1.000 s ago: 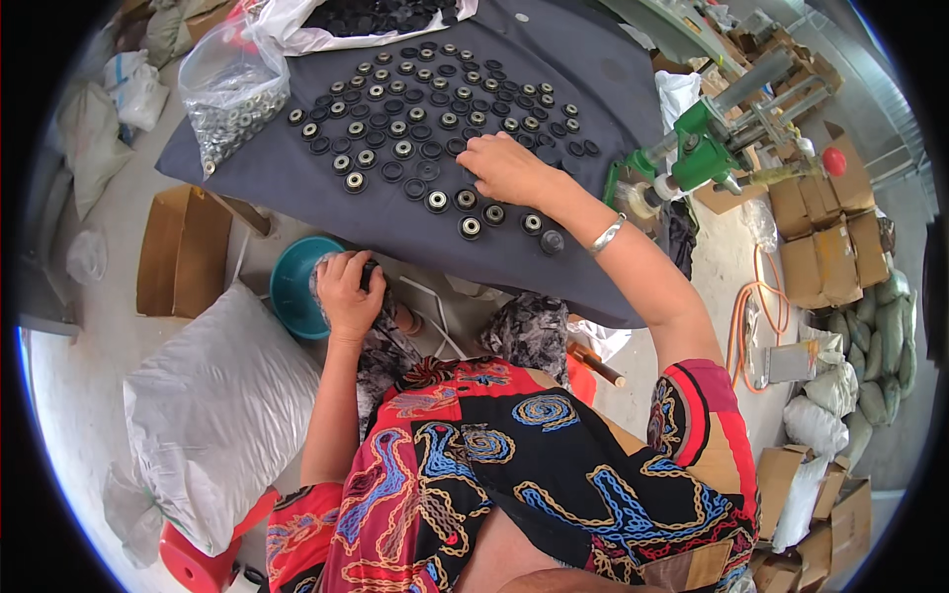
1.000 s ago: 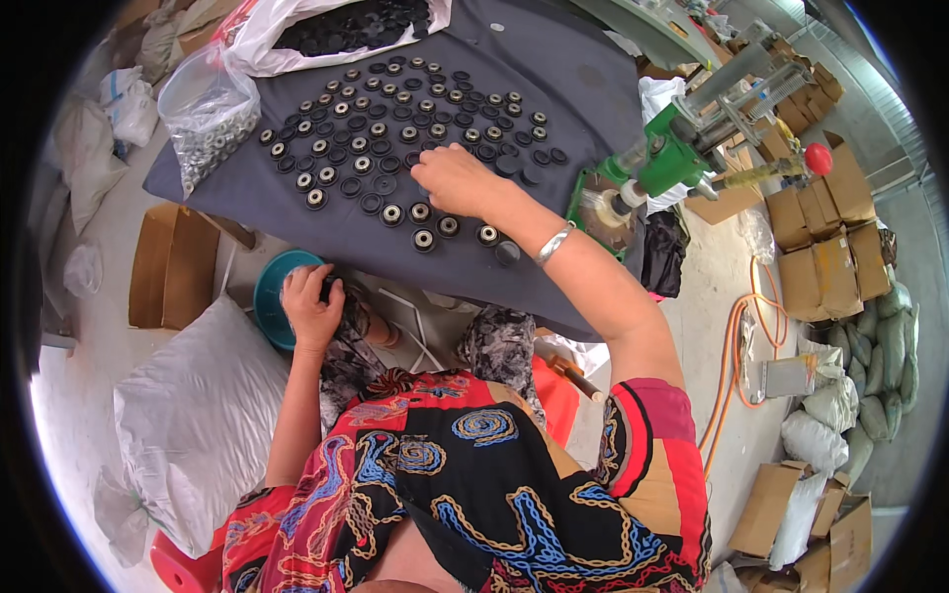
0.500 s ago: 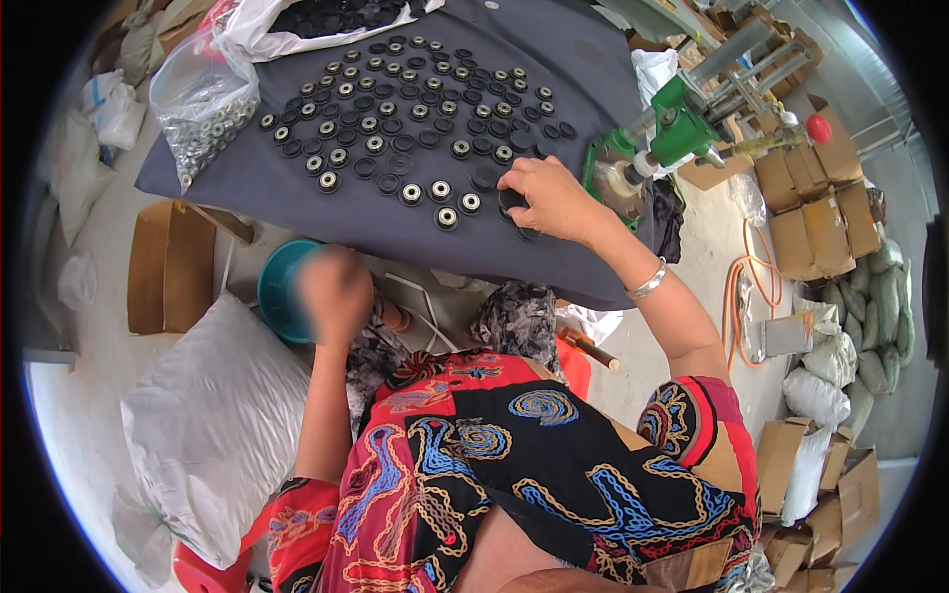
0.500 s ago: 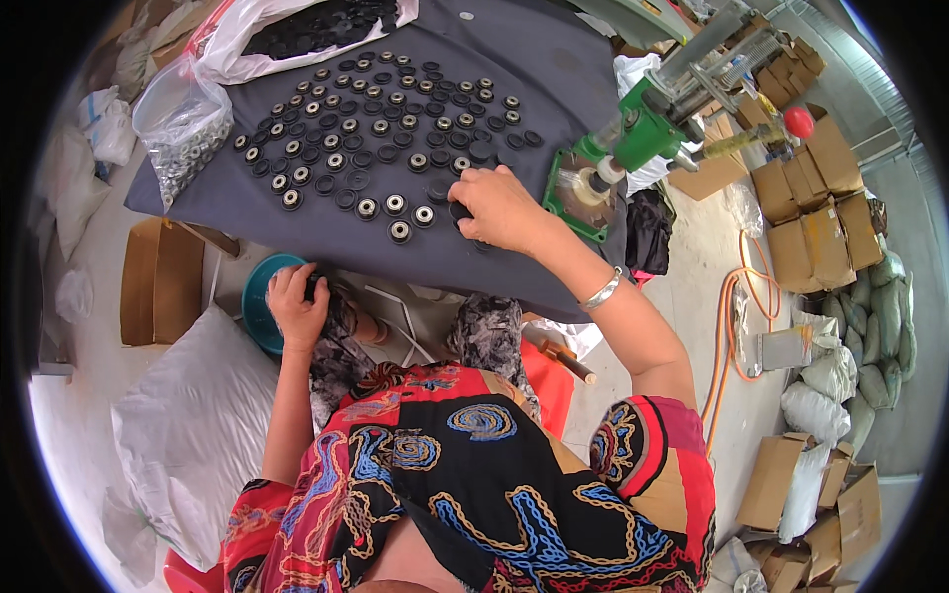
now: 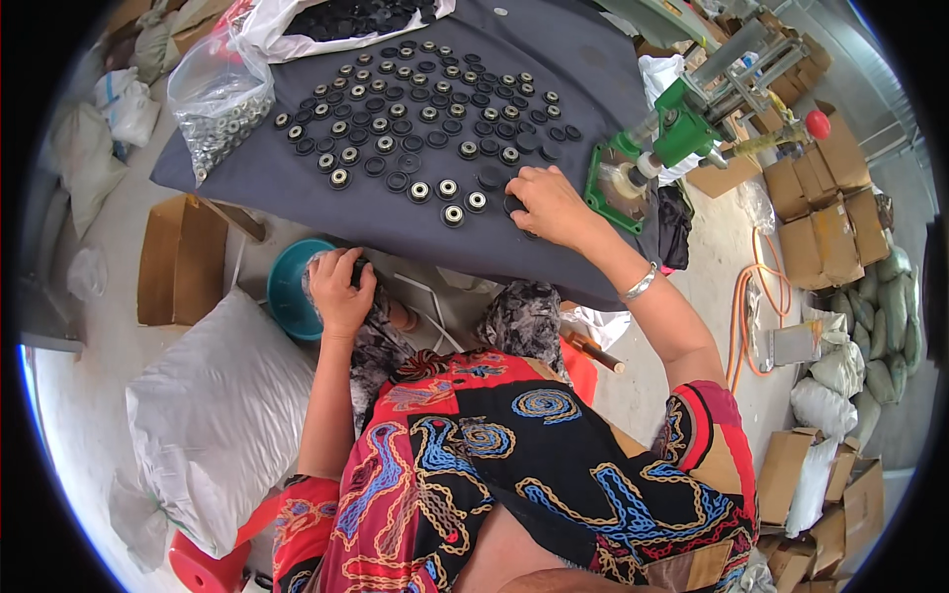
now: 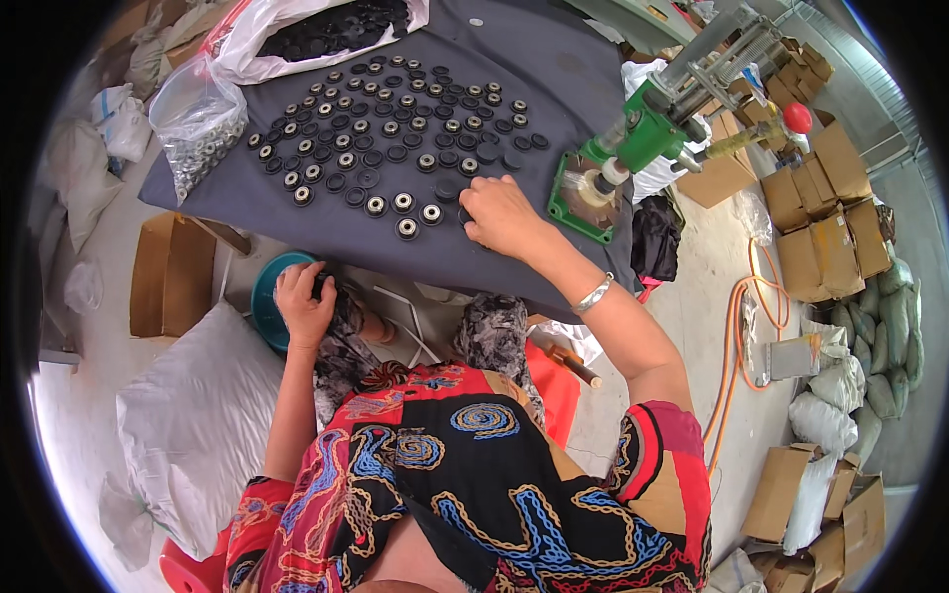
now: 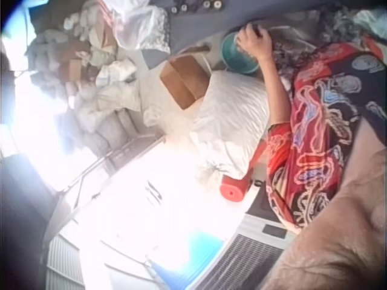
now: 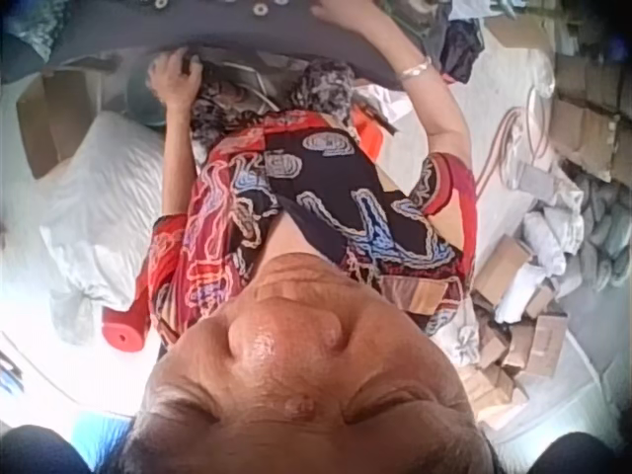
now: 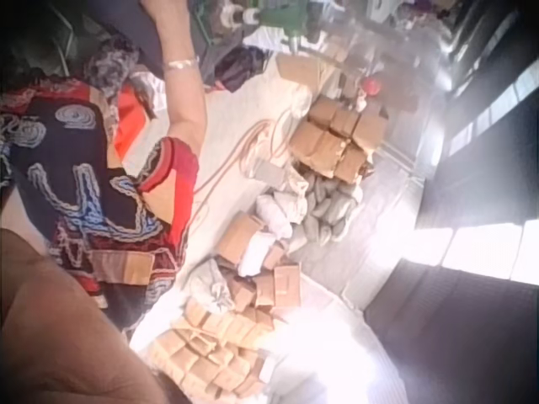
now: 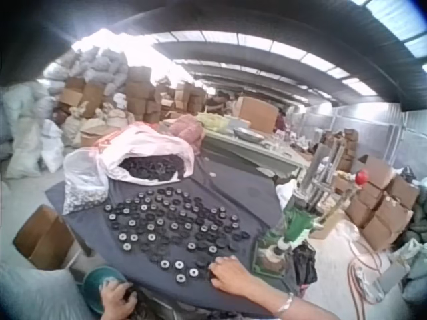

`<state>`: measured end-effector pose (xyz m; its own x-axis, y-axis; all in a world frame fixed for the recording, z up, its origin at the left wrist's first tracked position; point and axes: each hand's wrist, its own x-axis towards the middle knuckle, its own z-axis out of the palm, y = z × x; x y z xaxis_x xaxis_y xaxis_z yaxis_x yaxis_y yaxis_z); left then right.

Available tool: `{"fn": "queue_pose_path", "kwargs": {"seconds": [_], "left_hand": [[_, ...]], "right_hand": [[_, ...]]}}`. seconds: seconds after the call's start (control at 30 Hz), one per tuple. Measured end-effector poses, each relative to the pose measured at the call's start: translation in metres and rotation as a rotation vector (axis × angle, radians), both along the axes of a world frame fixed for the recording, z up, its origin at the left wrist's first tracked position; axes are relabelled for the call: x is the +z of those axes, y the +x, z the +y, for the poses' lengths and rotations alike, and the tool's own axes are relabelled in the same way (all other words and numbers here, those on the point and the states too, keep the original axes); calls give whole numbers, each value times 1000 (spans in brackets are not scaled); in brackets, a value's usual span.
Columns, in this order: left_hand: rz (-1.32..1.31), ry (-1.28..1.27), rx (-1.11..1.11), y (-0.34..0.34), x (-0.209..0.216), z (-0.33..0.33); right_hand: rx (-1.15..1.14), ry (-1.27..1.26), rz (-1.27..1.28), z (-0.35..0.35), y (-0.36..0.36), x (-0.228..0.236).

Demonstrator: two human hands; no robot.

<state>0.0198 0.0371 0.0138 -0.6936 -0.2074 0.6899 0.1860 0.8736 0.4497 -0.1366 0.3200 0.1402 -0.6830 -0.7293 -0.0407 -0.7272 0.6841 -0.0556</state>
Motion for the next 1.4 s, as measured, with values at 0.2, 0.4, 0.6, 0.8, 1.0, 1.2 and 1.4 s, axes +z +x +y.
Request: {"fn": "queue_pose_path", "kwargs": {"seconds": [0.2, 0.4, 0.6, 0.8, 1.0, 1.2, 1.4], "left_hand": [[4, 8, -30, -4, -1, 2], [-33, 219, -76, 1, 4, 7], [-234, 1423, -512, 13, 49, 55], [-314, 1620, -470, 8, 38, 77], [-330, 1668, -485, 9, 41, 92], [-343, 1421, -408, 12, 48, 87], [-64, 69, 209, 0, 8, 15]], "right_hand": [[-12, 7, -2, 0, 1, 0], [60, -108, 222, -7, 30, 14], [379, -555, 49, -39, 95, -1], [227, -632, 116, -51, 114, -28], [175, -575, 123, -49, 113, -38], [124, -483, 46, -43, 97, -33], [-28, -519, 11, -9, 33, 3]]}}
